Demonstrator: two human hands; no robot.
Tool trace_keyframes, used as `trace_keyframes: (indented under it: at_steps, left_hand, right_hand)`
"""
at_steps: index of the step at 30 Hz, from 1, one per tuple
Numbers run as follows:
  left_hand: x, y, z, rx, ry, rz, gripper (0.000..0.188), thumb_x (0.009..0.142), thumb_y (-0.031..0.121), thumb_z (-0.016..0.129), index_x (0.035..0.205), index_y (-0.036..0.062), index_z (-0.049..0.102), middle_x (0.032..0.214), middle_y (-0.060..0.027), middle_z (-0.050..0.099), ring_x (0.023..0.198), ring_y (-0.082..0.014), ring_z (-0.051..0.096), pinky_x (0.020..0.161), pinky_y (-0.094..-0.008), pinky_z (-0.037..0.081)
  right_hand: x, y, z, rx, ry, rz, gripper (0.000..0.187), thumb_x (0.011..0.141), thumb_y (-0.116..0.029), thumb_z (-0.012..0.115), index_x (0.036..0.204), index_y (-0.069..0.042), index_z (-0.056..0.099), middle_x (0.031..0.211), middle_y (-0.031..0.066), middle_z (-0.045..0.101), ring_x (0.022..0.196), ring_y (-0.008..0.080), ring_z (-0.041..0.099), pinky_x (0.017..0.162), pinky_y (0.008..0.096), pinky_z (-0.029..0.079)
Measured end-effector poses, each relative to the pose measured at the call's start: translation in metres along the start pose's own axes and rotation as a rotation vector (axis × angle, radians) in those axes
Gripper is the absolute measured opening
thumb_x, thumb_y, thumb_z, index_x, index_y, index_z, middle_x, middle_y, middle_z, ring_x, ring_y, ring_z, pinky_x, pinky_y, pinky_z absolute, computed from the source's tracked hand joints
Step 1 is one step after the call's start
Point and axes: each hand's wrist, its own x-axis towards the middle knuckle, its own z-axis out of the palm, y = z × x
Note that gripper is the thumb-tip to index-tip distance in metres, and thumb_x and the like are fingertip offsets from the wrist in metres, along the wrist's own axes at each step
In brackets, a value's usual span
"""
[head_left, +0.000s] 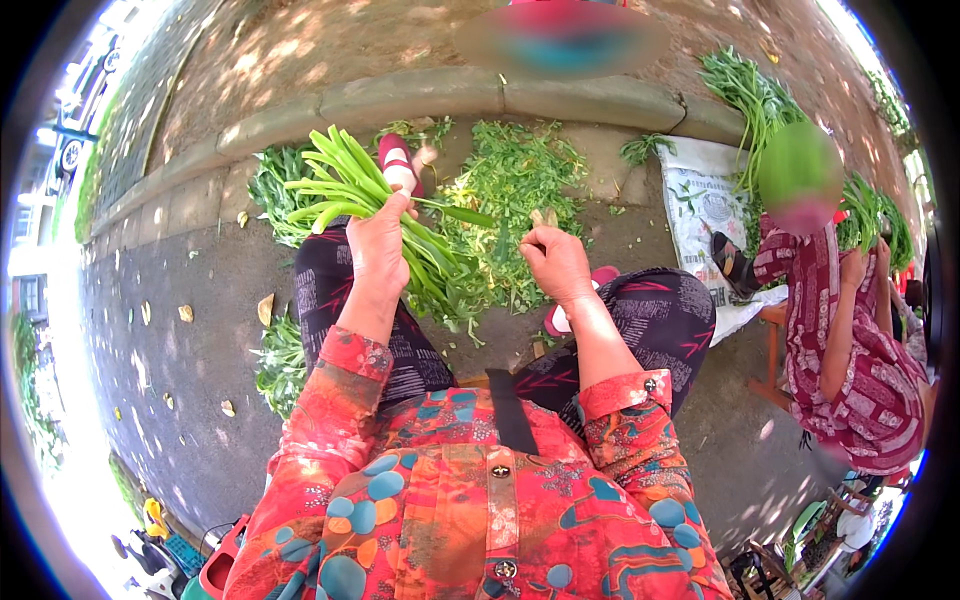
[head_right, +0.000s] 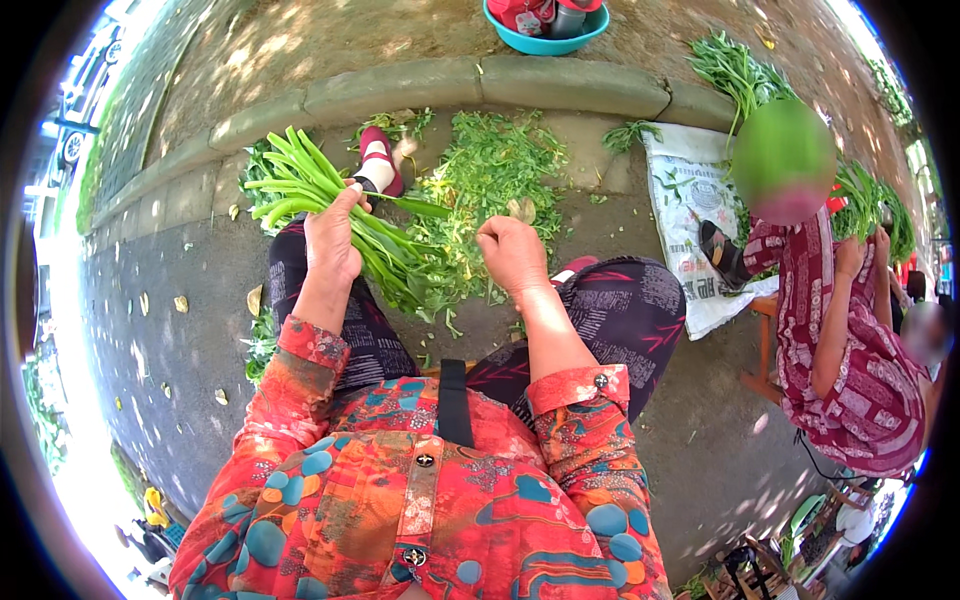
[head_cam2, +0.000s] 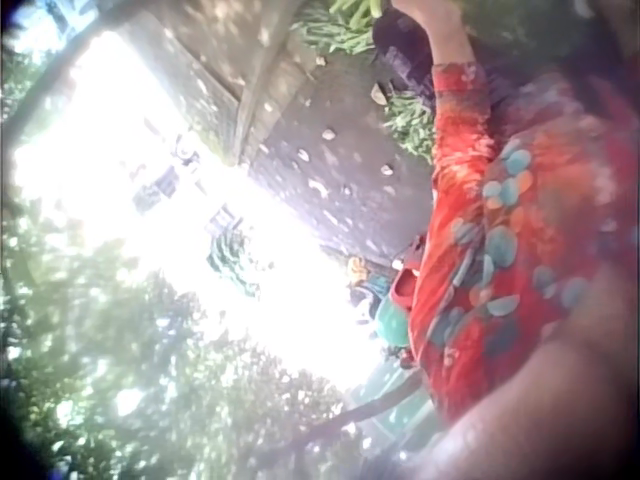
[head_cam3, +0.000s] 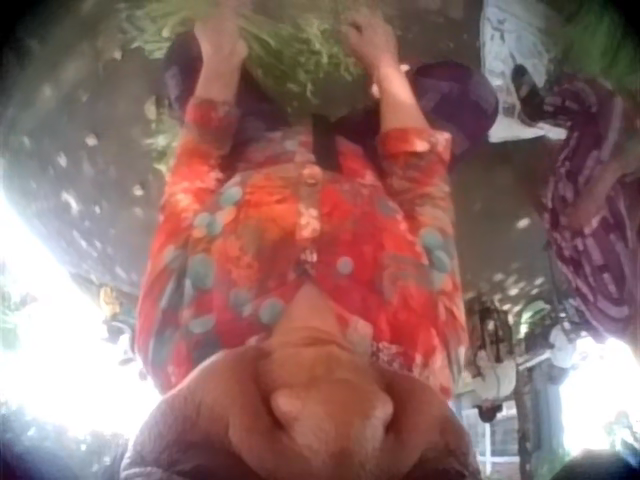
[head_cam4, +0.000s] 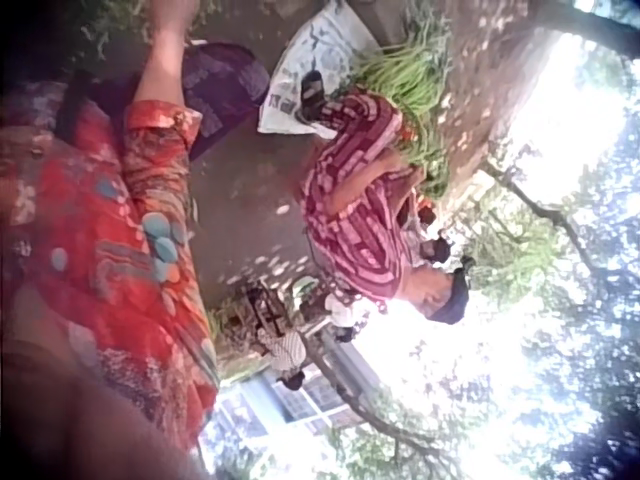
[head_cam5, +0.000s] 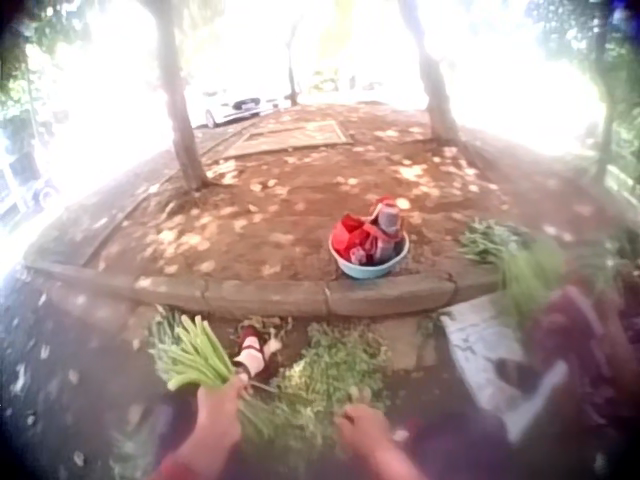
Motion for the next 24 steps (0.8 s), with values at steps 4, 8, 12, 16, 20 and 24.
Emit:
trace_keyframes:
  at_steps: [4, 8, 12, 16, 20, 24]
  left_hand:
    - [-0.001, 0.004, -0.004, -0.031, 0.026, -0.05, 0.017, 0.077, 0.001, 0.066, 0.093, 0.0009, 0.06, 0.078, -0.0052, 0.06, 0.064, -0.0143, 0.056, 0.06, -0.0277, 0.046]
    - [-0.004, 0.002, -0.001, -0.061, -0.011, -0.071, 0.017, 0.077, 0.002, 0.066, 0.092, 0.002, 0.061, 0.076, -0.0051, 0.059, 0.064, -0.0146, 0.056, 0.059, -0.0279, 0.046]
    - [-0.008, -0.003, 0.004, -0.045, -0.033, -0.086, 0.015, 0.077, 0.002, 0.066, 0.091, 0.0029, 0.06, 0.074, -0.0047, 0.058, 0.063, -0.0146, 0.056, 0.06, -0.0277, 0.045]
    - [-0.013, -0.005, 0.007, -0.06, -0.057, -0.087, 0.014, 0.078, 0.002, 0.066, 0.091, 0.0025, 0.06, 0.075, -0.0047, 0.058, 0.063, -0.0151, 0.056, 0.06, -0.0274, 0.045]
    - [-0.014, -0.01, 0.009, -0.068, -0.067, -0.092, 0.014, 0.078, 0.0, 0.066, 0.091, 0.002, 0.06, 0.076, -0.0048, 0.058, 0.064, -0.0153, 0.056, 0.06, -0.0275, 0.045]
    - [-0.016, -0.01, 0.011, -0.065, -0.059, -0.091, 0.015, 0.077, -0.001, 0.066, 0.091, 0.0011, 0.06, 0.077, -0.0048, 0.059, 0.064, -0.0153, 0.057, 0.061, -0.0276, 0.045]
  right_hand:
    - [-0.001, -0.008, 0.0, 0.08, -0.016, 0.103, 0.014, 0.076, -0.008, 0.061, 0.088, -0.007, 0.069, 0.082, 0.0121, 0.066, 0.072, 0.0262, 0.064, 0.067, 0.0339, 0.049]
    - [0.0, 0.004, 0.004, 0.085, 0.027, 0.064, 0.019, 0.077, -0.007, 0.063, 0.095, -0.006, 0.07, 0.081, 0.0068, 0.066, 0.069, 0.0147, 0.06, 0.065, 0.0275, 0.047]
    - [0.004, 0.005, 0.008, 0.452, -0.1, 0.12, 0.021, 0.082, -0.008, 0.065, 0.101, -0.002, 0.068, 0.086, 0.001, 0.066, 0.072, 0.0064, 0.056, 0.065, 0.0224, 0.044]
    - [0.003, -0.009, 0.007, 0.602, -0.164, 0.166, 0.019, 0.084, -0.01, 0.065, 0.099, 0.001, 0.066, 0.083, -0.0011, 0.064, 0.073, 0.0043, 0.055, 0.066, 0.0204, 0.044]
    - [0.003, 0.0, 0.009, 0.52, -0.158, 0.172, 0.016, 0.085, -0.012, 0.063, 0.094, 0.001, 0.066, 0.079, -0.0004, 0.064, 0.072, 0.0056, 0.056, 0.067, 0.0204, 0.044]
    - [0.003, -0.003, 0.011, 0.501, -0.143, 0.179, 0.016, 0.086, -0.012, 0.061, 0.093, 0.001, 0.066, 0.077, 0.0003, 0.063, 0.071, 0.0066, 0.056, 0.066, 0.021, 0.044]
